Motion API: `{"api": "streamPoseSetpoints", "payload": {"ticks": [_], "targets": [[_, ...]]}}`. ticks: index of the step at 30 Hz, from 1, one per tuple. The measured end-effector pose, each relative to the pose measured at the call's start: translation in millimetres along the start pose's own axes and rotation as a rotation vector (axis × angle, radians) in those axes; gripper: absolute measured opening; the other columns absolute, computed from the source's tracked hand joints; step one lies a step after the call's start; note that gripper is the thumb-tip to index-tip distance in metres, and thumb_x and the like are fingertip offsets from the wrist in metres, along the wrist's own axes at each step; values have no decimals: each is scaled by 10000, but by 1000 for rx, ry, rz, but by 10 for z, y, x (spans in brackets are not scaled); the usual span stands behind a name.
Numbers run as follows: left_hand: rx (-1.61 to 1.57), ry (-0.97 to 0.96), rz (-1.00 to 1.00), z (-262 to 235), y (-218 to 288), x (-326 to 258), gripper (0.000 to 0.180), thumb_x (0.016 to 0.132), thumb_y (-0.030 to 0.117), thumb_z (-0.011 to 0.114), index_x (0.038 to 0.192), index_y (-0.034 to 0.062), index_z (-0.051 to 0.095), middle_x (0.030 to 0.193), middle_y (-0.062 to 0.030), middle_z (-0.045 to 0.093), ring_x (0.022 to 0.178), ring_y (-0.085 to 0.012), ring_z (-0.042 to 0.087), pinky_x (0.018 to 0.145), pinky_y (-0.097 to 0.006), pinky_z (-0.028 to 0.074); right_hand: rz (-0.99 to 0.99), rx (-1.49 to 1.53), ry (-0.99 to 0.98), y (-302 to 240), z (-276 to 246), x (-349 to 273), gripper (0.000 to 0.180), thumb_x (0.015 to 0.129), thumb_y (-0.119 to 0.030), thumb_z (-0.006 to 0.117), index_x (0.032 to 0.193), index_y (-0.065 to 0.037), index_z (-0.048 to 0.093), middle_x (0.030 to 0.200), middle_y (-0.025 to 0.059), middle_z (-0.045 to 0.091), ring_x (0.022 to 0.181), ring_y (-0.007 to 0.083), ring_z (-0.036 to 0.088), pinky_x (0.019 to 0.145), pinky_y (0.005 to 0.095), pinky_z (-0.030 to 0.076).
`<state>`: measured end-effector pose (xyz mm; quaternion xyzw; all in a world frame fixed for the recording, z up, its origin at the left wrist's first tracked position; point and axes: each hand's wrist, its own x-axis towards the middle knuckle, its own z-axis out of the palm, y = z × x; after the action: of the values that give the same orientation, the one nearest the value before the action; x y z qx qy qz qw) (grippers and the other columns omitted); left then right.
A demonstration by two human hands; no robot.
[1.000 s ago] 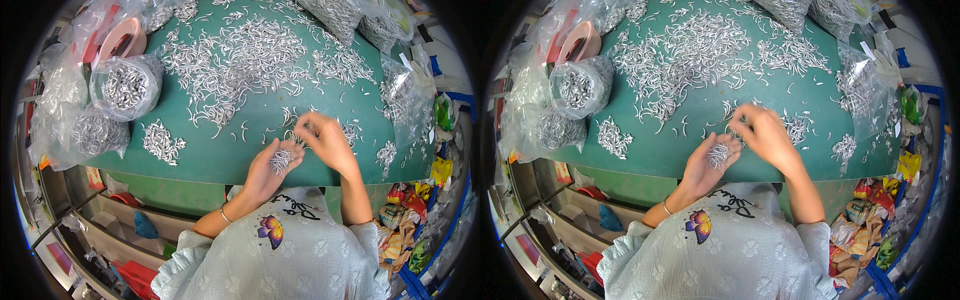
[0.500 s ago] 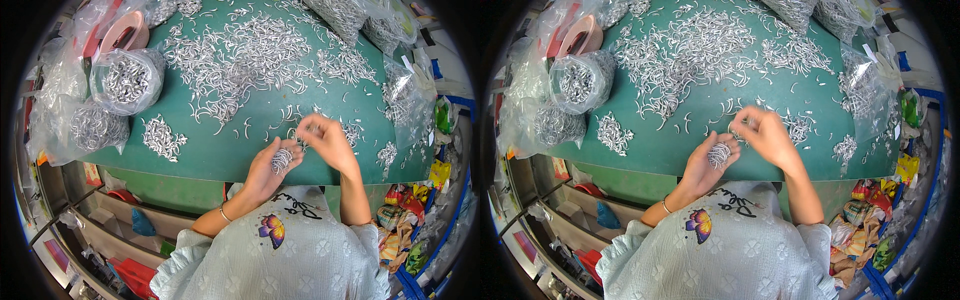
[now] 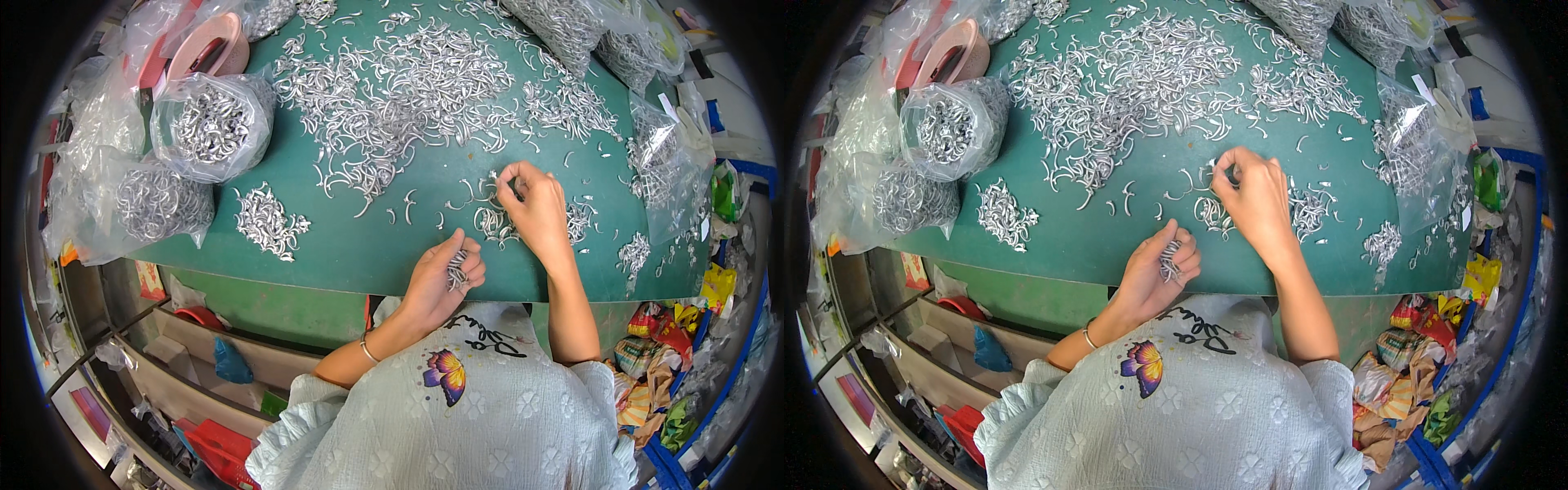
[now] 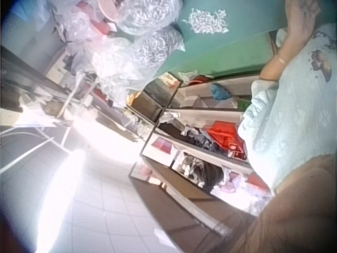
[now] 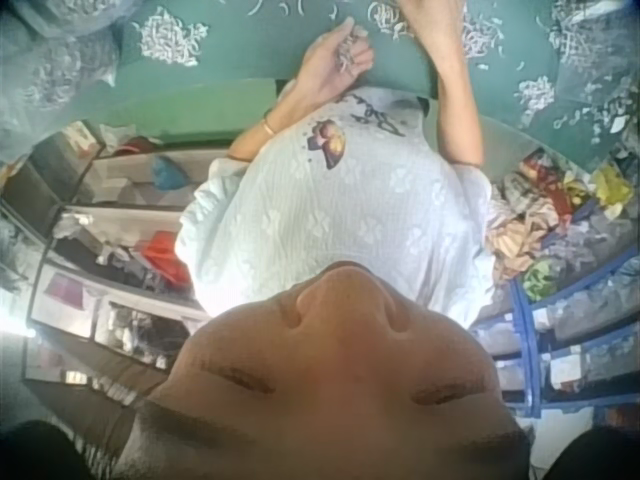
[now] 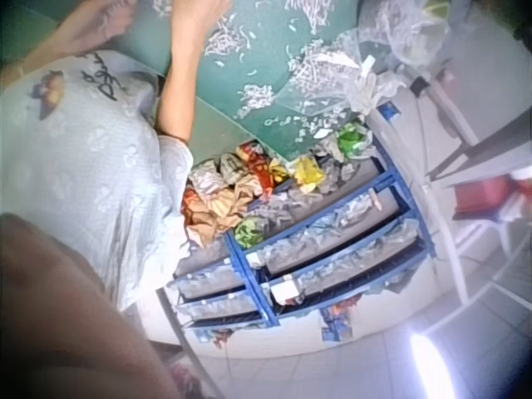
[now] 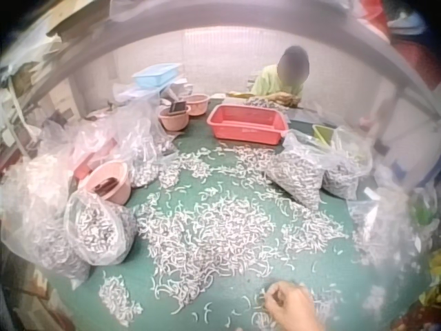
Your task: The person sorts small curved metal parts on a green workbench by hand, picking them from a scattered pile and gathering them into a small group.
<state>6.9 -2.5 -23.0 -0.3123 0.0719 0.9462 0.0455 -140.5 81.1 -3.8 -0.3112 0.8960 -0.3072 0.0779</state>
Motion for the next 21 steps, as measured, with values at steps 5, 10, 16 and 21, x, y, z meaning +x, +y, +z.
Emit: {"api": "streamPoseSetpoints", "payload": {"ticks": [5, 10, 16, 21], "targets": [[11, 252, 91, 270, 31, -23, 299, 946, 304, 440, 888, 36, 560, 691, -21, 440, 613, -125, 413, 548, -242, 358, 196, 381, -435, -213, -197, -215, 117, 731, -124, 656, 752, -38, 580, 630, 115, 566, 532, 225, 522, 637, 353, 408], [-81, -241, -106, -172, 31, 1, 291, 944, 300, 443, 886, 38, 556, 746, -55, 509, 674, -160, 492, 605, -272, 440, -199, -45, -128, -118, 17, -83, 125, 739, -135, 667, 776, -58, 577, 707, 83, 582, 593, 255, 522, 669, 361, 346], [43, -33, 26, -61, -29, -26, 273, 943, 280, 450, 885, 29, 542, 751, -60, 512, 696, -167, 500, 628, -282, 450, 17, 283, -254, -32, -61, -92, 71, 791, -90, 632, 792, -47, 576, 643, -8, 532, 520, 125, 441, 579, 268, 306], [43, -18, 63, -41, -31, -7, 318, 948, 271, 434, 1029, -17, 541, 918, -111, 580, 858, -218, 566, 754, -313, 478, 310, 803, -384, 93, -134, -164, 39, 836, -59, 598, 807, -40, 581, 651, -97, 451, 559, -19, 299, 467, 175, 218]]}}
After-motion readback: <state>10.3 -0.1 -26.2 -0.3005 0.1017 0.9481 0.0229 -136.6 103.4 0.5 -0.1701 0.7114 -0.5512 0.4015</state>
